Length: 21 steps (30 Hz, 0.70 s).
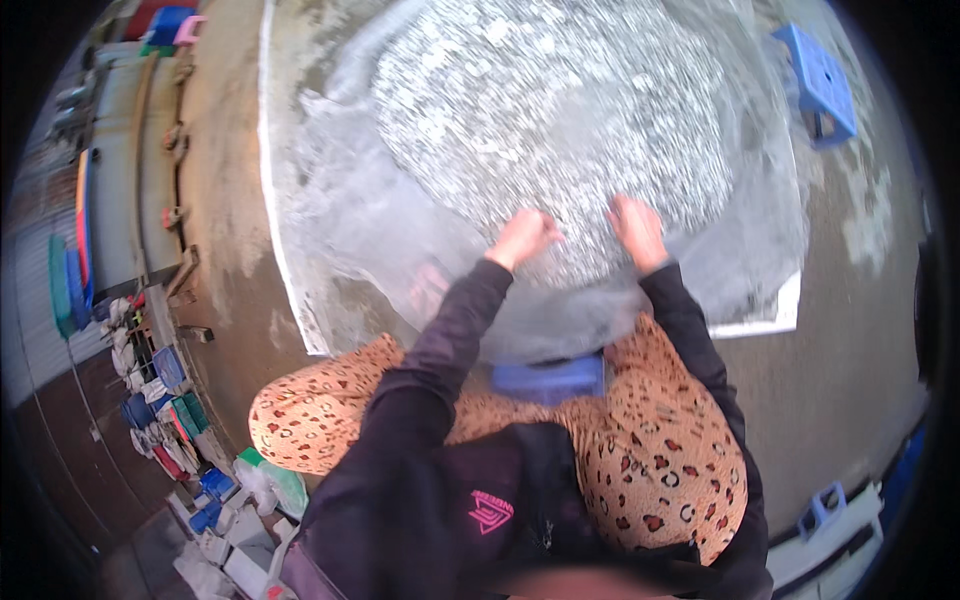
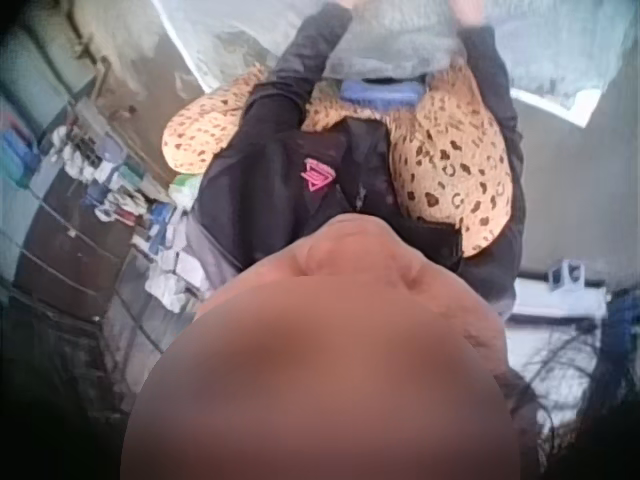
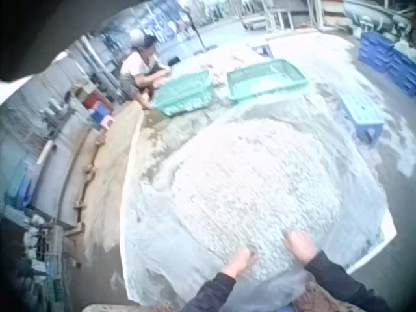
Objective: The person sits on a low stool and sorts small silver fish by hand from a large pile on a white sheet. They pick up individual fish and place them into green plastic baskets. Other workers are visible nearby performing similar sorting tasks.
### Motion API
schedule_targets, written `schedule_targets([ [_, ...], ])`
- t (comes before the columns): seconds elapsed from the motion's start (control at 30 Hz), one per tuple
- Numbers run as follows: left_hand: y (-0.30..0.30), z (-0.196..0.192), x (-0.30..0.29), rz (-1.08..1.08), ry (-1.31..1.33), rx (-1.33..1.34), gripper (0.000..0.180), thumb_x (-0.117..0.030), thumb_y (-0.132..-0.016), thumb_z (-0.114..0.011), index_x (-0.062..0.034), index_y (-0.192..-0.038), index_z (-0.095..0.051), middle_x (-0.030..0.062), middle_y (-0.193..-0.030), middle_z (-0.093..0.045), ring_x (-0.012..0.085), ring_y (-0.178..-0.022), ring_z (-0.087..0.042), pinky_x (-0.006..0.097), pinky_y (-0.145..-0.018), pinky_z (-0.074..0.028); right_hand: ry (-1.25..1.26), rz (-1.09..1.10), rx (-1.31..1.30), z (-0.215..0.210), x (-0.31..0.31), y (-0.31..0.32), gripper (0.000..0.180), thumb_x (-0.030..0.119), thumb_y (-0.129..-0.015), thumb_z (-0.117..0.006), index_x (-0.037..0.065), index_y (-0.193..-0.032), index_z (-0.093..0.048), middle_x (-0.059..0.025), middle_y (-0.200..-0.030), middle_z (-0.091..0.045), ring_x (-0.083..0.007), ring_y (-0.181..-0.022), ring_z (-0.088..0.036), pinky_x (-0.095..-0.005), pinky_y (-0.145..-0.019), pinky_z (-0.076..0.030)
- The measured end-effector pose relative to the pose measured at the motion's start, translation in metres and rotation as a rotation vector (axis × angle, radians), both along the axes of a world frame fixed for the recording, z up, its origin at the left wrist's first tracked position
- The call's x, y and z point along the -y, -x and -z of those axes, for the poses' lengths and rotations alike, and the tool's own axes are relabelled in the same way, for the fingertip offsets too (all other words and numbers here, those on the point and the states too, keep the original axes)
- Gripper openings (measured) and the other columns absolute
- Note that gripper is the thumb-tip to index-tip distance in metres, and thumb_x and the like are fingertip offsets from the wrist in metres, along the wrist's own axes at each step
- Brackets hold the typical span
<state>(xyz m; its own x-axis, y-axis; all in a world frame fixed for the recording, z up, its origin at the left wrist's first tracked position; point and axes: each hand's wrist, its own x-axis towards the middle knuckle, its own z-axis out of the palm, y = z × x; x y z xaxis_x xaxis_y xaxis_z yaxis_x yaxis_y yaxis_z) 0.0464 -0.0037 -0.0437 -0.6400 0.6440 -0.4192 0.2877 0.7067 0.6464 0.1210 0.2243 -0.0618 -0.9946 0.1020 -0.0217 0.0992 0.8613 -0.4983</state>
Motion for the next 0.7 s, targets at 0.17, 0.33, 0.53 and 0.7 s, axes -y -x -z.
schedule_targets([
  [0.17,0.016,-0.029,0.001,-0.151,-0.259,0.055,0.029,-0.03,-0.089,-0.052,-0.0017,-0.084,-0.057,0.017,-0.072,-0.057,0.0291,-0.069,-0.056,0.042,-0.066,-0.044,0.294,0.161,0.059,-0.005,0.006,0.006,0.014,0.016,-0.077,-0.064,0.005,-0.086,-0.066,-0.0116,-0.08,-0.065,-0.0279,-0.076,-0.062,-0.0378,-0.071,-0.048],
  [0.33,0.017,-0.049,-0.006,-0.259,-0.899,0.782,0.026,-0.026,-0.087,-0.049,-0.0009,-0.088,-0.055,0.0051,-0.084,-0.052,0.0107,-0.065,-0.049,0.022,-0.049,-0.037,1.827,0.393,0.165,-0.065,-0.007,-0.002,0.01,0.012,-0.079,-0.056,0.008,-0.081,-0.047,-0.0036,-0.066,-0.05,-0.0152,-0.054,-0.048,-0.0238,-0.045,-0.038],
  [0.53,0.005,-0.045,-0.018,-0.432,-0.786,1.048,0.024,-0.02,-0.081,-0.056,-0.0016,-0.096,-0.058,0.0043,-0.084,-0.053,0.0114,-0.063,-0.05,0.021,-0.044,-0.034,2.167,0.335,0.177,-0.085,-0.02,-0.007,0.009,0.015,-0.081,-0.046,0.005,-0.082,-0.046,-0.0118,-0.073,-0.052,-0.0198,-0.056,-0.05,-0.026,-0.041,-0.04],
  [0.7,-0.014,-0.012,-0.024,-0.071,-0.093,-0.155,0.026,-0.019,-0.077,-0.061,-0.0007,-0.095,-0.059,0.0148,-0.082,-0.06,0.0283,-0.066,-0.061,0.038,-0.055,-0.047,2.269,0.507,0.115,-0.073,-0.025,-0.01,0.013,0.017,-0.08,-0.046,0.004,-0.083,-0.048,-0.0131,-0.075,-0.051,-0.0211,-0.055,-0.048,-0.0261,-0.037,-0.037],
])
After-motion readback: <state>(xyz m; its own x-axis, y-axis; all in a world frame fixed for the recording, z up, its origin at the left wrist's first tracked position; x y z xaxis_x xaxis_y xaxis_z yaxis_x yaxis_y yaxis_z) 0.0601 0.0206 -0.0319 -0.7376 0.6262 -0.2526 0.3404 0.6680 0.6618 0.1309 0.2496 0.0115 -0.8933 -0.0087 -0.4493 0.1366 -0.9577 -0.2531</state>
